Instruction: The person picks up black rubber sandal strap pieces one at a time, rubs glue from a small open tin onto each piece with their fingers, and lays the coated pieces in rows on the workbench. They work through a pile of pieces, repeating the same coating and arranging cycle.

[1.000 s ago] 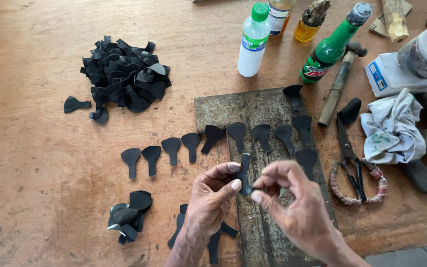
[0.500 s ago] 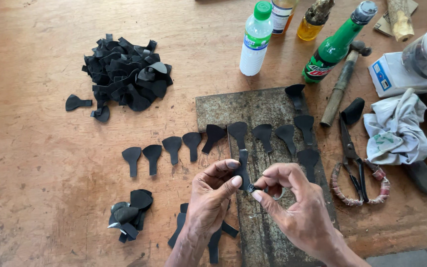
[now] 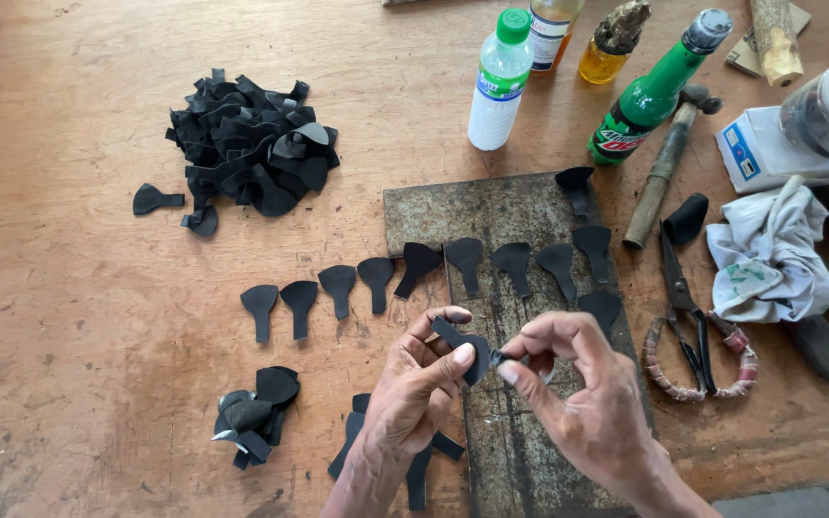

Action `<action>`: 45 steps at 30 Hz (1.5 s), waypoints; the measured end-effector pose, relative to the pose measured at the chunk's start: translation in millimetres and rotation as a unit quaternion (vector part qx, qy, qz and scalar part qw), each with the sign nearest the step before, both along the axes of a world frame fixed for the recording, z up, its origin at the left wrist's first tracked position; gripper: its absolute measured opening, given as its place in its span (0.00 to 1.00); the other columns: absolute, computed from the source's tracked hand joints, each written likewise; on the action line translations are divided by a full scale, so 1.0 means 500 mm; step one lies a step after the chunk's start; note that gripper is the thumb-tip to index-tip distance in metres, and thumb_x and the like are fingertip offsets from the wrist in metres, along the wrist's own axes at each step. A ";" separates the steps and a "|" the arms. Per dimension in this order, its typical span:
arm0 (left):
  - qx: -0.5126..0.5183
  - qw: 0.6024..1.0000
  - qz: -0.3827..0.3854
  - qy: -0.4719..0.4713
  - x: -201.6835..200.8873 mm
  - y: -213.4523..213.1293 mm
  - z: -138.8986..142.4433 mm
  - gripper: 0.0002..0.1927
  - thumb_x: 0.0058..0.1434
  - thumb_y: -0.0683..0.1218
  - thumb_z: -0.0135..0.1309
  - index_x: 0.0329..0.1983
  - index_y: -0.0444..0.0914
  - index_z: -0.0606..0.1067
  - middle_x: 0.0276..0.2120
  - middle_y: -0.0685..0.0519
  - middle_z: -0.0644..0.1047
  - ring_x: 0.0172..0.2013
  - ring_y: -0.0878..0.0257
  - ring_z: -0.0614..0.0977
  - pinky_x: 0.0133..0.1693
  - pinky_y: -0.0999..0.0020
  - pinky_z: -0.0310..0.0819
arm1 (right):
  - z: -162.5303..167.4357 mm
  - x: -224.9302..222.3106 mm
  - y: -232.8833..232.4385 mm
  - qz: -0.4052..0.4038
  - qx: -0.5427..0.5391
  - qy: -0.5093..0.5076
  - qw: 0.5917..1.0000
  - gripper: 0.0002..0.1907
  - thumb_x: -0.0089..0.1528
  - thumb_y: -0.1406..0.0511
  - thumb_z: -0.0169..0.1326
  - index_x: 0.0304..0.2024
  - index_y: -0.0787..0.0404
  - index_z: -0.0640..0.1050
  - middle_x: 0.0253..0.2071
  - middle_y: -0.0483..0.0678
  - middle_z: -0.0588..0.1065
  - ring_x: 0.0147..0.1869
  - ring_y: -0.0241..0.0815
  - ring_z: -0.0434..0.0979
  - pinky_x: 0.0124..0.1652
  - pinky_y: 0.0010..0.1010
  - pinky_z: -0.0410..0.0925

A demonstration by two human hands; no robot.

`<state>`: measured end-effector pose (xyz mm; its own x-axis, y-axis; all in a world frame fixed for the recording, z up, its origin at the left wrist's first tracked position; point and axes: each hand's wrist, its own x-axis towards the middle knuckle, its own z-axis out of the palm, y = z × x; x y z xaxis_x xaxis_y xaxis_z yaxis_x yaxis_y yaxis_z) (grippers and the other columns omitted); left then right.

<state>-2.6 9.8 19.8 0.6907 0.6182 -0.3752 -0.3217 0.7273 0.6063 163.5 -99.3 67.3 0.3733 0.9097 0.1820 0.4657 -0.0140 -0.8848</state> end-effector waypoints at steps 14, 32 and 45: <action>-0.079 0.993 0.070 -0.046 0.012 -0.002 -0.017 0.14 0.60 0.35 0.62 0.47 0.36 0.73 0.34 0.51 0.80 0.32 0.68 0.81 0.31 0.79 0.73 | -0.035 -0.027 0.007 -0.006 0.053 -0.034 0.998 0.16 0.62 0.61 0.62 0.47 0.58 0.72 0.42 0.48 0.81 0.44 0.38 0.84 0.44 0.28 0.80; -0.091 0.988 0.121 -0.037 0.021 0.000 -0.030 0.15 0.57 0.36 0.64 0.44 0.38 0.73 0.34 0.50 0.80 0.32 0.66 0.81 0.33 0.75 0.74 | -0.045 -0.036 0.005 -0.005 0.070 0.009 0.997 0.14 0.63 0.62 0.62 0.45 0.58 0.72 0.40 0.48 0.81 0.40 0.35 0.83 0.38 0.24 0.81; -0.068 0.987 0.127 -0.072 0.026 -0.001 -0.041 0.16 0.61 0.35 0.63 0.45 0.38 0.69 0.37 0.49 0.80 0.37 0.62 0.83 0.40 0.69 0.81 | -0.048 -0.036 0.021 -0.032 0.082 0.049 0.995 0.17 0.63 0.62 0.62 0.48 0.59 0.70 0.40 0.49 0.81 0.38 0.34 0.83 0.35 0.23 0.80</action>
